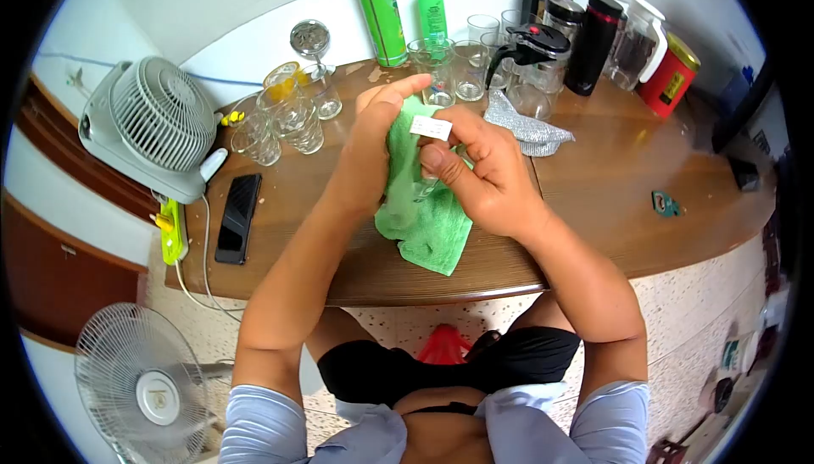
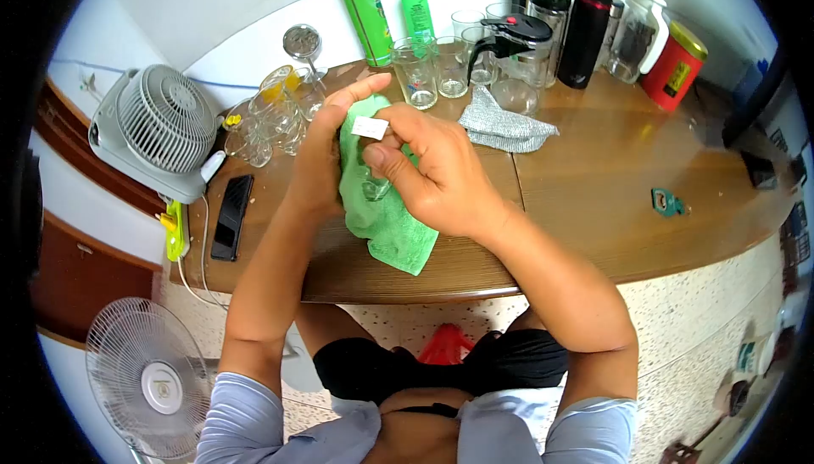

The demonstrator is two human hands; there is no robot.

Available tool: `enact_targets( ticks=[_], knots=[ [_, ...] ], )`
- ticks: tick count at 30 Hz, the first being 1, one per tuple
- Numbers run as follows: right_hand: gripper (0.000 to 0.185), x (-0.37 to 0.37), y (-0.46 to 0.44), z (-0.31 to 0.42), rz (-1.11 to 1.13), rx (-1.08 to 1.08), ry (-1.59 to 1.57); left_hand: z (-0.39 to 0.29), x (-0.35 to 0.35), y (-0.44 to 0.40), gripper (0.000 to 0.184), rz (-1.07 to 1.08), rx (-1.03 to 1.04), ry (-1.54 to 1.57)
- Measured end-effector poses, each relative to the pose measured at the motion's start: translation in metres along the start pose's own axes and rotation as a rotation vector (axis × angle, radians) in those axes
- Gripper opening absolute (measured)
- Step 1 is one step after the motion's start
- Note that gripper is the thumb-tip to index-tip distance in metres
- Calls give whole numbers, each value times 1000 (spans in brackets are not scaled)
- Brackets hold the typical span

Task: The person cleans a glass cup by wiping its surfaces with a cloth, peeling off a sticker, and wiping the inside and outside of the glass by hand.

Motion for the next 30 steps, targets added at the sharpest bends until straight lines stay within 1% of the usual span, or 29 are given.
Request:
enact_targets(
  ticks=[1, 3, 4, 5, 7, 8, 11, 12, 15, 18, 21, 24, 27, 28, 30],
  knots=[
    [18, -1, 0, 0, -18, -3, -7, -2, 4, 1, 68, -44, -20, 9],
    [18, -3, -2, 3, -46, -22, 17, -7, 13, 2, 68, -123, 36, -101],
    [16, -5, -3, 5, -55, -46, 52, -6, 4, -1, 69, -122, 177, -355],
    [14, -6, -5, 6, -61, -73, 87, -5, 2, -2, 70, -95, 181, -366],
    [11, -7, -7, 3, -38, -210, 232, -15, 10, -1, 72, -44, 189, -388],
    [11, -7, -7, 3, -25, -277, 306, -17, 17, 7, 74, -52, 65, -297],
    [16, -7, -7, 16, 30, -304, 401, -5, 23, 7, 75, -66, -126, 165],
    [15, -5, -5, 13, -46, -358, 371, -2, 21, 6, 75, -41, -147, 175],
    [15, -7, -7, 3, -137, -292, 348, 10, 30, 5, 74, -143, -245, 248],
    [13, -20, -8, 2, -276, -163, 368, 6, 44, 12, 77, -38, -189, 36],
    [11, -25, -11, -4, -317, -94, 273, 3, 43, 13, 77, 49, -44, -297],
    [12, -23, -9, -3, -209, -48, 205, 8, 36, 13, 76, 17, -52, -283],
    [16, -11, -4, -6, -138, -126, 289, 3, 36, 12, 76, -135, -121, -129],
    [16, -9, -2, -3, -96, -85, 281, 4, 34, 9, 77, -118, -77, -81],
    [15, -5, 0, 0, -31, -87, 297, 4, 27, 8, 79, -102, -124, 18]
  ],
)
Point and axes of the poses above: each hand's wrist, its own y-axis away from the middle knuckle, its own x-axis out of the palm, z = x × y, the point moved 3 cm from there along -y, towards the middle knuckle, and after that the axes turned 6 degrees about y, right-handed, at the moved point
